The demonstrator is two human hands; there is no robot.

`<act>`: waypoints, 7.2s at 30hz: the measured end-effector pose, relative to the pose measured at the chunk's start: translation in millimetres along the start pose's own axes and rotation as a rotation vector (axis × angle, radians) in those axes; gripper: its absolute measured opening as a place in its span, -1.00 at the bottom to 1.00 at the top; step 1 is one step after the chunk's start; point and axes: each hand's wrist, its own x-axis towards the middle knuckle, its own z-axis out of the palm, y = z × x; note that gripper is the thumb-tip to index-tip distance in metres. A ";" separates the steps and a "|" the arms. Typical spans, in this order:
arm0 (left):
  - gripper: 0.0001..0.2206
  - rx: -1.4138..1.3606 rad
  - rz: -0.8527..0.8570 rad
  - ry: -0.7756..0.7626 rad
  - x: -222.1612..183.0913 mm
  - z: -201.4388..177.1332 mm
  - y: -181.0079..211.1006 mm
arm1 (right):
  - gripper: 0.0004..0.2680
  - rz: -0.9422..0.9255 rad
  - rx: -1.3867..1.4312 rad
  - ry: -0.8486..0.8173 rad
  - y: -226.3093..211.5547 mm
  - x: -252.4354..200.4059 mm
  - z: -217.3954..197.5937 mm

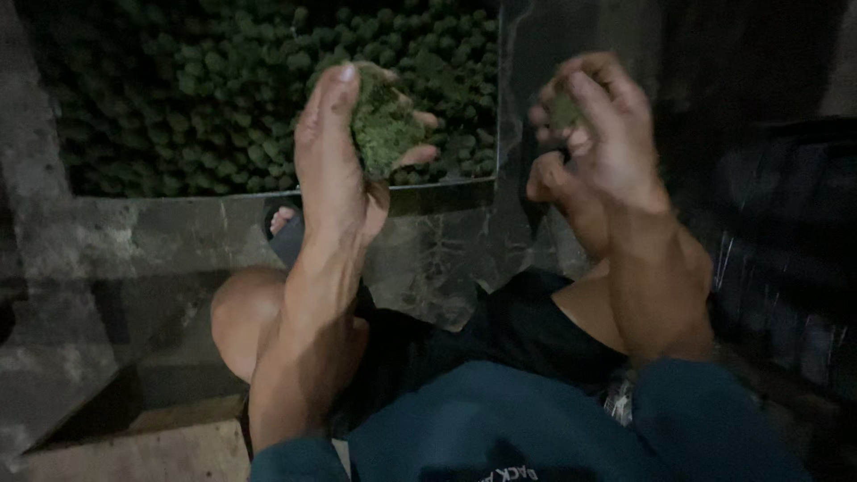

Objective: The person holds a clump of green baked goods in their hands, turning it over and picking apart small pieces before returning it to a tray filled with many similar items.

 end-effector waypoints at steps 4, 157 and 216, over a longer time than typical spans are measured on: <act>-0.70 0.015 0.059 -0.019 -5.5 -2.0 1.4 | -0.80 0.080 0.193 -0.020 -48.3 4.6 7.8; -0.71 0.074 -0.106 0.018 19.4 -2.7 -37.4 | -0.54 -0.160 -0.019 -0.061 -11.3 4.8 11.1; -0.74 0.314 -0.354 0.070 25.8 17.6 -69.4 | -0.88 0.251 0.218 -0.185 -24.2 -7.1 48.4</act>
